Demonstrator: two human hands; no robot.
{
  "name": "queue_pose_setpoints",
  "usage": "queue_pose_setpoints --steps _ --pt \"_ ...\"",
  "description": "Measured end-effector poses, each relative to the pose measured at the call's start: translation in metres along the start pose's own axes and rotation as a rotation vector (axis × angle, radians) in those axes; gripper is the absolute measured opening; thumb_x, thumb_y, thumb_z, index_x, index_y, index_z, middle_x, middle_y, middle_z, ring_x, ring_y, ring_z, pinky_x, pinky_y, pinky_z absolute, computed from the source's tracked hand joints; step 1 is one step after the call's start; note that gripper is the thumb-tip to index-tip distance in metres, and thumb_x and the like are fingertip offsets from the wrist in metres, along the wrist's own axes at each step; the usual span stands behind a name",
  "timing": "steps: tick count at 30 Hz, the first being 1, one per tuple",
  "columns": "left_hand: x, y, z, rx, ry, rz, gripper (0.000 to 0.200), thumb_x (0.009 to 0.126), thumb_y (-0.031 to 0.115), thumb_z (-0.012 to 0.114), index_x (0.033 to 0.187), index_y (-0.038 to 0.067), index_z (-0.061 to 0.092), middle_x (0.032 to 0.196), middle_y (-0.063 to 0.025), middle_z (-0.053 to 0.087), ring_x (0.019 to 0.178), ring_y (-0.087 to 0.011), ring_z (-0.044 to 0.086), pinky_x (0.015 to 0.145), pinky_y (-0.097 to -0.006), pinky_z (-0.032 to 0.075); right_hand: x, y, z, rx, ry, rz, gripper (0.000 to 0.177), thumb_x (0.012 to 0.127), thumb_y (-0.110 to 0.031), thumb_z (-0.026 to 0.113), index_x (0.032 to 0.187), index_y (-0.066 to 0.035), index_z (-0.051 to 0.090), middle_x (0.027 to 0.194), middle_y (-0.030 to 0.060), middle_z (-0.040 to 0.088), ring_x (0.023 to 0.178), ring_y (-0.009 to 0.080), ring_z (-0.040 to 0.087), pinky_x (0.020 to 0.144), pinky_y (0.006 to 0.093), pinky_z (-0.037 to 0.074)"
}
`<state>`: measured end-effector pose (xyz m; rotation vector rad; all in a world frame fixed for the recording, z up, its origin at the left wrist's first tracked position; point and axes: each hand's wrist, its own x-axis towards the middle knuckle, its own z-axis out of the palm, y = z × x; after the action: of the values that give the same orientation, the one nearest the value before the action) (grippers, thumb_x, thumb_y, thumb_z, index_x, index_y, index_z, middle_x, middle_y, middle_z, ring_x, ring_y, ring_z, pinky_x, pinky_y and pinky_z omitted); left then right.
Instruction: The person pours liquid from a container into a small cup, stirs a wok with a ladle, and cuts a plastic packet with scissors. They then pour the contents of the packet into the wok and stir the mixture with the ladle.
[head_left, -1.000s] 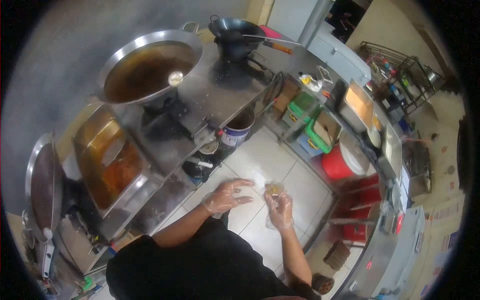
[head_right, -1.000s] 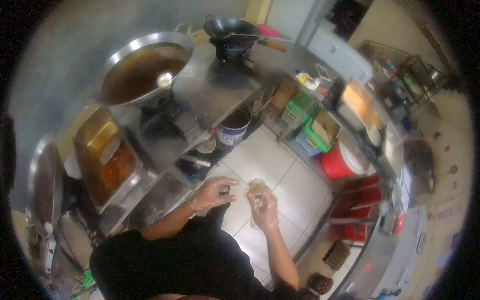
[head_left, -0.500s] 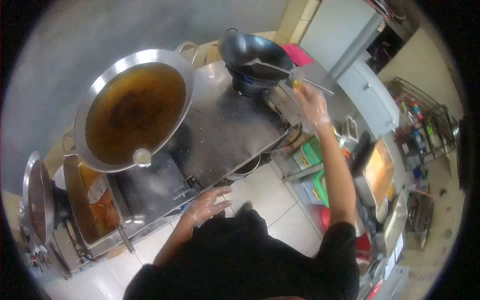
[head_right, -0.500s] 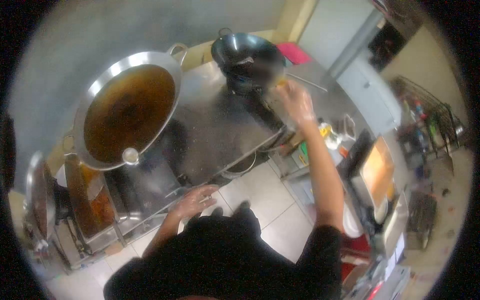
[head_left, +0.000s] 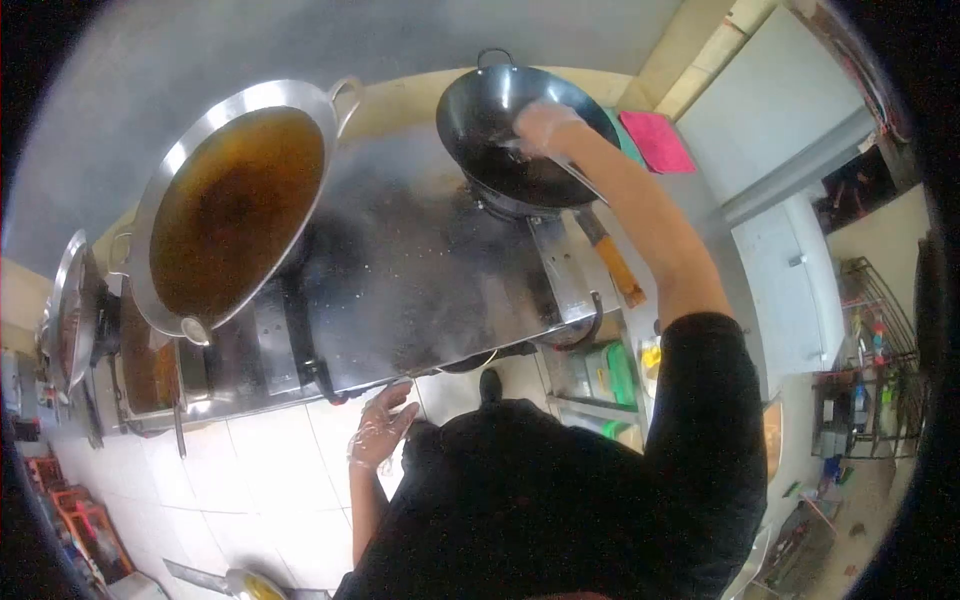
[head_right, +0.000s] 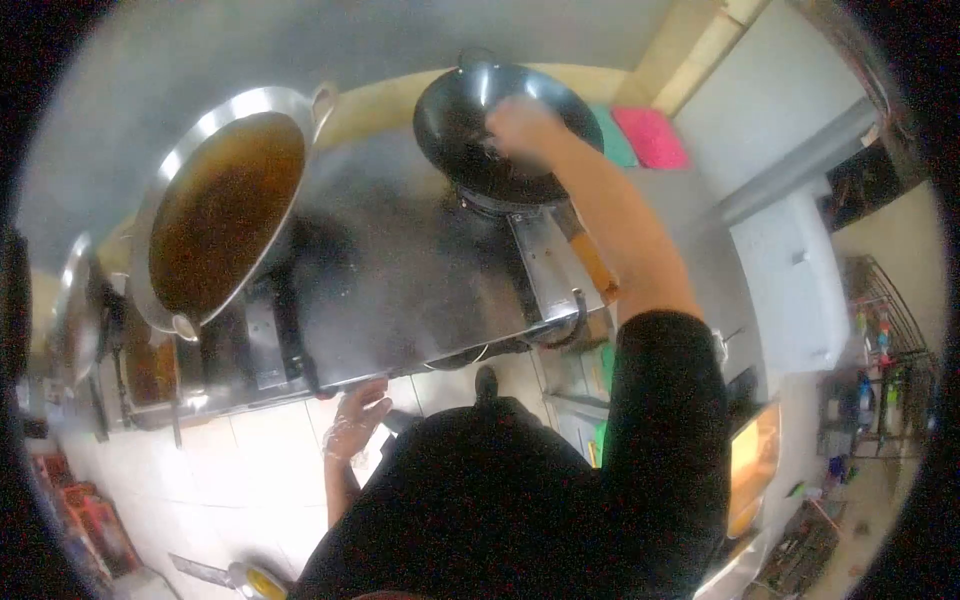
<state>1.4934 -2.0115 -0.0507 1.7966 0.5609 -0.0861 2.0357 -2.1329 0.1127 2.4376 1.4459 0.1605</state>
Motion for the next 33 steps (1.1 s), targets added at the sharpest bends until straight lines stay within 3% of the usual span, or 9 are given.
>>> queue_pose_setpoints --steps 4,8,11,13,17,24,28,31,33 --pt "0.005 0.017 0.037 -0.007 -0.017 0.009 0.046 0.094 0.026 0.072 0.133 0.005 0.059 0.133 -0.0170 0.061 0.118 -0.0322 0.063 0.097 -0.0418 0.054 0.003 0.005 -0.061 0.017 -0.144 -0.049 0.033 0.087 -0.032 0.063 0.093 -0.001 0.073 0.097 0.0213 0.071 0.094 0.0391 0.068 0.085 0.0489 0.054" --pt "0.006 0.020 0.048 0.038 0.032 -0.014 0.046 0.093 0.026 0.073 0.132 0.006 0.060 0.134 -0.0149 0.061 0.119 -0.0309 0.063 0.096 -0.0421 0.053 0.030 0.061 -0.103 -0.007 0.149 -0.226 0.034 0.087 -0.032 0.062 0.103 -0.003 0.066 0.098 0.0219 0.070 0.092 0.0400 0.068 0.082 0.0513 0.054" --pt "0.007 0.032 0.048 0.098 0.055 -0.026 0.046 0.093 0.027 0.073 0.132 0.006 0.060 0.134 -0.0145 0.061 0.119 -0.0303 0.063 0.097 -0.0418 0.053 -0.002 0.051 -0.155 0.224 0.244 0.142 0.031 0.089 -0.031 0.061 0.104 -0.003 0.065 0.099 0.0221 0.070 0.094 0.0398 0.067 0.084 0.0517 0.053" --pt "0.008 0.030 0.045 0.072 0.060 -0.012 0.046 0.093 0.028 0.073 0.132 0.006 0.060 0.134 -0.0147 0.062 0.119 -0.0305 0.063 0.096 -0.0419 0.053 -0.002 0.038 -0.125 0.306 0.338 0.185 0.030 0.090 -0.030 0.060 0.104 -0.004 0.064 0.100 0.0222 0.069 0.096 0.0396 0.067 0.085 0.0520 0.053" --pt "0.010 0.033 0.045 0.094 0.041 0.042 0.046 0.094 0.028 0.073 0.132 0.005 0.060 0.132 -0.0166 0.063 0.120 -0.0312 0.063 0.097 -0.0429 0.053 -0.005 -0.007 -0.003 0.266 0.189 0.102 0.027 0.093 -0.023 0.053 0.113 -0.006 0.061 0.106 0.0240 0.068 0.102 0.0411 0.066 0.088 0.0518 0.053" --pt "0.006 0.061 0.042 0.145 -0.012 0.005 0.050 0.094 0.031 0.071 0.135 0.006 0.059 0.135 -0.0173 0.061 0.123 -0.0324 0.060 0.100 -0.0443 0.052 -0.015 -0.001 0.020 0.354 0.169 0.167 0.027 0.098 -0.023 0.049 0.116 -0.004 0.056 0.098 0.0255 0.067 0.097 0.0435 0.066 0.084 0.0534 0.052" --pt "0.009 0.059 0.040 0.133 -0.001 0.032 0.049 0.094 0.032 0.072 0.134 0.007 0.060 0.135 -0.0172 0.062 0.122 -0.0323 0.061 0.099 -0.0448 0.053 -0.006 0.049 -0.046 0.192 0.362 0.110 0.036 0.097 -0.034 0.051 0.113 -0.003 0.057 0.094 0.0224 0.069 0.093 0.0426 0.068 0.085 0.0519 0.053" --pt "0.007 0.051 0.039 0.155 0.010 0.021 0.050 0.094 0.033 0.072 0.134 0.007 0.060 0.134 -0.0177 0.062 0.122 -0.0327 0.061 0.099 -0.0449 0.053 -0.022 0.072 -0.152 0.125 0.091 0.409 0.046 0.093 -0.031 0.059 0.131 -0.006 0.062 0.140 0.0189 0.058 0.130 0.0322 0.054 0.111 0.0439 0.041" --pt "0.006 0.049 0.039 0.162 0.021 0.030 0.050 0.094 0.033 0.072 0.135 0.008 0.060 0.134 -0.0177 0.062 0.122 -0.0328 0.061 0.099 -0.0449 0.053 -0.038 0.074 -0.201 0.227 0.131 0.499 0.048 0.090 -0.035 0.063 0.130 -0.007 0.064 0.139 0.0206 0.058 0.131 0.0297 0.055 0.111 0.0424 0.041"
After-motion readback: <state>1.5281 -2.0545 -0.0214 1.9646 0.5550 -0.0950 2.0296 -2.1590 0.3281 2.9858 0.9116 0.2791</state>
